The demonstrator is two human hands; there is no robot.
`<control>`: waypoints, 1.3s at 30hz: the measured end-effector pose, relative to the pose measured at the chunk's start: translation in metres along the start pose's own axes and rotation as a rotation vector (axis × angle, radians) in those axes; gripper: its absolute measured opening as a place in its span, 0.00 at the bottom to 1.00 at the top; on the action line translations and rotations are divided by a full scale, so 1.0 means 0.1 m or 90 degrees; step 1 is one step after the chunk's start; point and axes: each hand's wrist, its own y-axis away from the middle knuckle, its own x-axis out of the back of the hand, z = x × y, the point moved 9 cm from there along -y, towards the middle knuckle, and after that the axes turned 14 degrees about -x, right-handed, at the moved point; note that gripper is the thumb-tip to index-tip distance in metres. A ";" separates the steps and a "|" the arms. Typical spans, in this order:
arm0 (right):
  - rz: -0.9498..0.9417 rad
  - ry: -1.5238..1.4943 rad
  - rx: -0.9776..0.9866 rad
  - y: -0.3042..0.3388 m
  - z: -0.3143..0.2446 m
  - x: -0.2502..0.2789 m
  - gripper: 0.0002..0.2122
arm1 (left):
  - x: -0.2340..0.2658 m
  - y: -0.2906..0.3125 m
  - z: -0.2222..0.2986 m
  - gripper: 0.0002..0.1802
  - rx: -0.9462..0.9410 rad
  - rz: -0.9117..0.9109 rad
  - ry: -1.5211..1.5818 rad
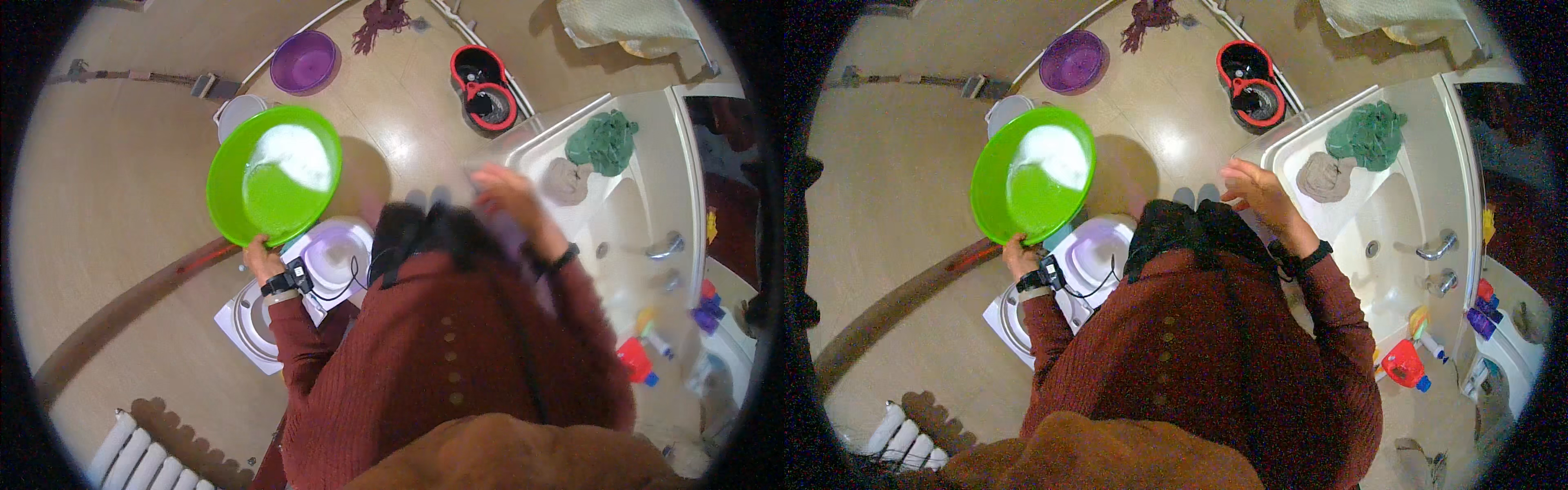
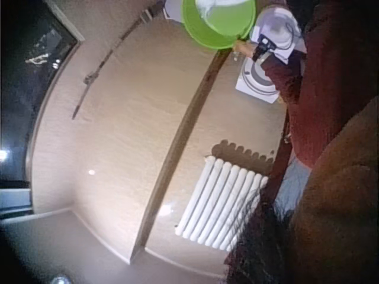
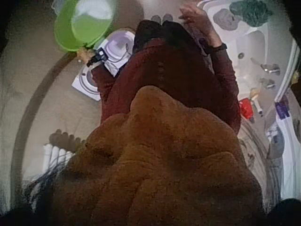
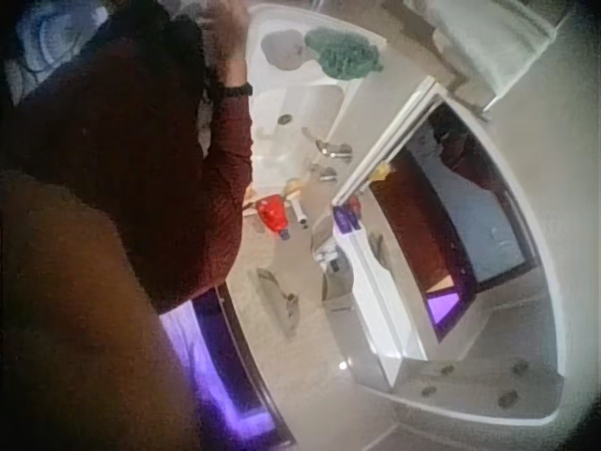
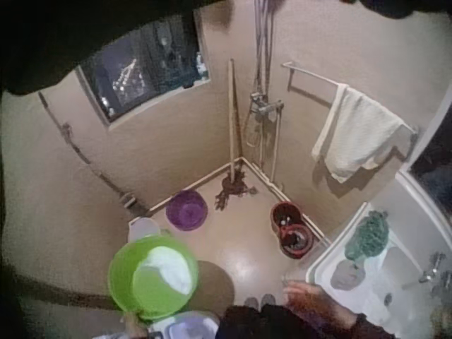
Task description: The person hand-washes a green cloth and a yellow cloth in a green basin filled with soapy water at a bathroom sink. They scrub, rinse, and wring each cloth, then place them on the sink counter.
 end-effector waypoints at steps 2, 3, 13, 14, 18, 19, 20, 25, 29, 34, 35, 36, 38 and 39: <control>-0.050 0.036 0.020 -0.09 0.09 -0.01 0.25 | 0.25 -0.22 0.02 0.06 -0.051 0.012 -0.184; -0.059 0.054 -0.004 -0.13 0.18 0.00 0.25 | 0.35 -0.34 -0.05 0.07 -0.034 0.025 -0.164; 0.051 0.050 0.024 -0.42 0.05 0.01 0.21 | 0.95 -1.89 -0.02 0.26 -0.209 -0.207 -0.882; 0.069 0.073 0.016 -0.47 0.02 -0.02 0.21 | 0.92 -2.04 -0.07 0.27 -0.200 -0.276 -1.048; 0.079 0.015 0.061 -0.69 -0.19 -0.24 0.20 | 0.82 -2.65 -0.04 0.24 -0.257 -0.272 -1.091; 0.083 -0.020 0.042 -0.76 -0.20 -0.29 0.20 | 0.83 -2.82 -0.04 0.22 -0.236 -0.254 -1.068; 0.080 -0.018 0.042 -0.84 -0.23 -0.34 0.20 | 0.80 -2.97 -0.03 0.21 -0.244 -0.253 -1.077; 0.131 -0.034 -0.047 -1.11 -0.30 -0.48 0.21 | 0.72 -3.85 0.08 0.14 -0.149 -0.228 -1.063; 0.187 0.023 -0.049 -1.09 -0.50 -0.58 0.22 | 0.88 -4.23 -0.03 0.11 0.021 0.315 -0.181; 0.214 0.012 -0.061 -0.99 -0.70 -0.74 0.22 | 0.47 -4.77 0.68 0.14 -0.185 0.329 -0.607; 0.223 0.036 -0.072 -0.97 -0.71 -0.77 0.22 | 0.41 -4.85 0.80 0.14 -0.218 0.326 -0.635; 0.231 0.052 -0.079 -0.97 -0.73 -0.79 0.22 | 0.39 -4.91 0.87 0.14 -0.217 0.323 -0.658; 0.234 0.067 -0.082 -0.97 -0.76 -0.83 0.22 | 0.30 -5.04 1.04 0.13 -0.225 0.300 -0.735; 0.228 0.066 -0.077 -0.97 -0.78 -0.85 0.22 | 0.27 -5.09 1.09 0.13 -0.209 0.286 -0.769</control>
